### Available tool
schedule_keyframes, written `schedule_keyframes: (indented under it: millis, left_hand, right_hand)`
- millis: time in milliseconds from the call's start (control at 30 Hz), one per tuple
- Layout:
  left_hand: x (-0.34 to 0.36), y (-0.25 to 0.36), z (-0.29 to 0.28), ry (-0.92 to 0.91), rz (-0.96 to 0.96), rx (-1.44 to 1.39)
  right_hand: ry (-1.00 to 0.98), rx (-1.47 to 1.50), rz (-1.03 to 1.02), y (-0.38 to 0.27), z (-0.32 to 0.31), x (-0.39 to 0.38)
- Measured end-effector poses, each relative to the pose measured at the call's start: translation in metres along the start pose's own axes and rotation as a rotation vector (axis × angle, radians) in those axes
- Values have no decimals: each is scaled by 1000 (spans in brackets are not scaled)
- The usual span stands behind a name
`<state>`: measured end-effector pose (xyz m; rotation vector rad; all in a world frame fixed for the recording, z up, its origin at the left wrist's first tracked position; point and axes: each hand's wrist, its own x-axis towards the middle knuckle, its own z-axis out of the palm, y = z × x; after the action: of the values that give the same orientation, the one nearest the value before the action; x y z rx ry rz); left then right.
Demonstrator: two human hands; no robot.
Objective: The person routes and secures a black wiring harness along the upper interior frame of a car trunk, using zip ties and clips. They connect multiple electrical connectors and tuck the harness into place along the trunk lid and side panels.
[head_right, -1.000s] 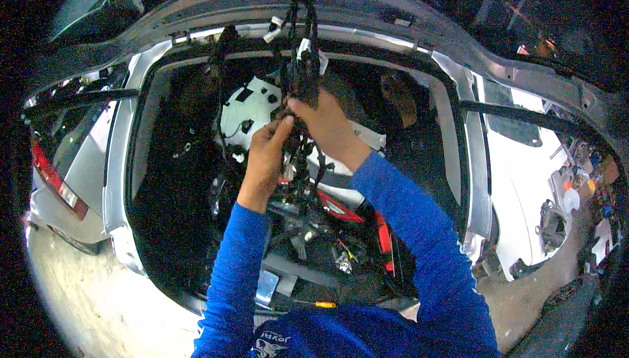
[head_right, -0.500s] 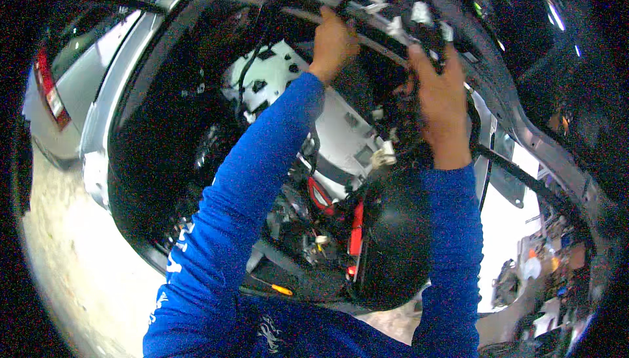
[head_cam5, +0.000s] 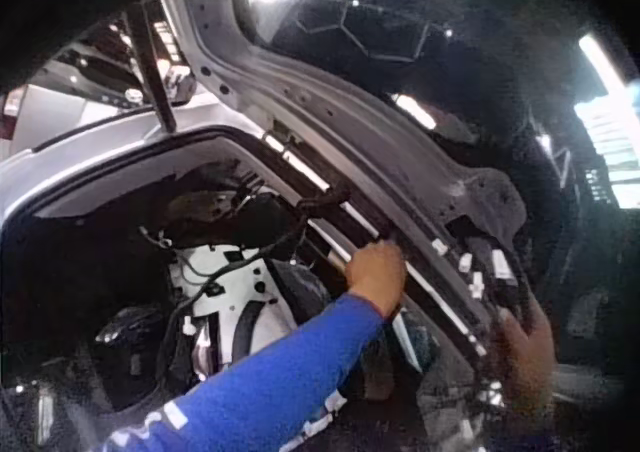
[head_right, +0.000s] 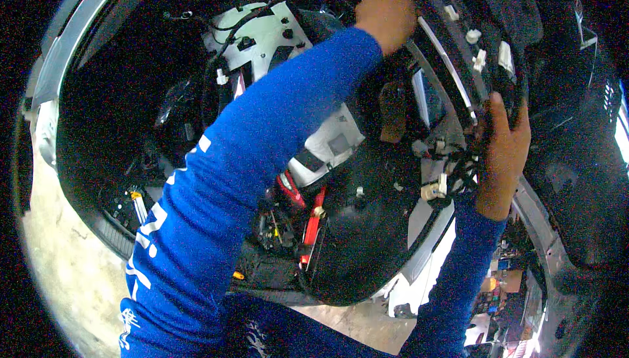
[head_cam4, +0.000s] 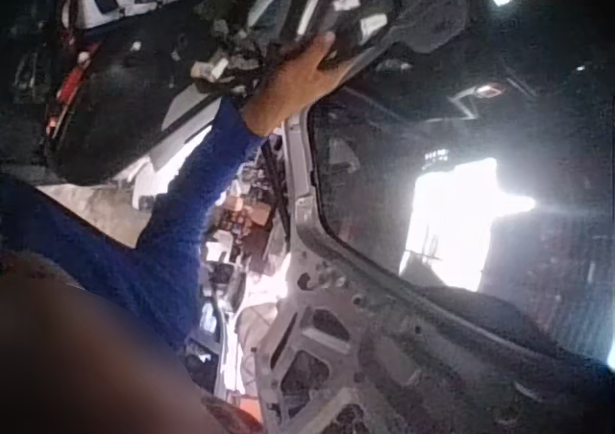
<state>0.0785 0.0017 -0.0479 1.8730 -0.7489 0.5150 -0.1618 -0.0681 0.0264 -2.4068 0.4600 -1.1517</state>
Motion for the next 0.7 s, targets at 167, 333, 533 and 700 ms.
schedule_keyframes:
  millis: [167, 333, 533, 700]
  left_hand:
    - [2, -5, 20, 67, 38, 69]
    - [23, 8, -21, 7, 112, 352]
    - [30, -43, -71, 190, 447, 477]
    - [-38, -25, -60, 196, 472, 372]
  right_hand:
    - [-49, 55, -43, -7, 1, -1]
    - [2, -101, -30, 3, 1, 21]
    - [-43, -223, -73, 41, 9, 50]
    - [-107, -246, -78, 38, 22, 89]
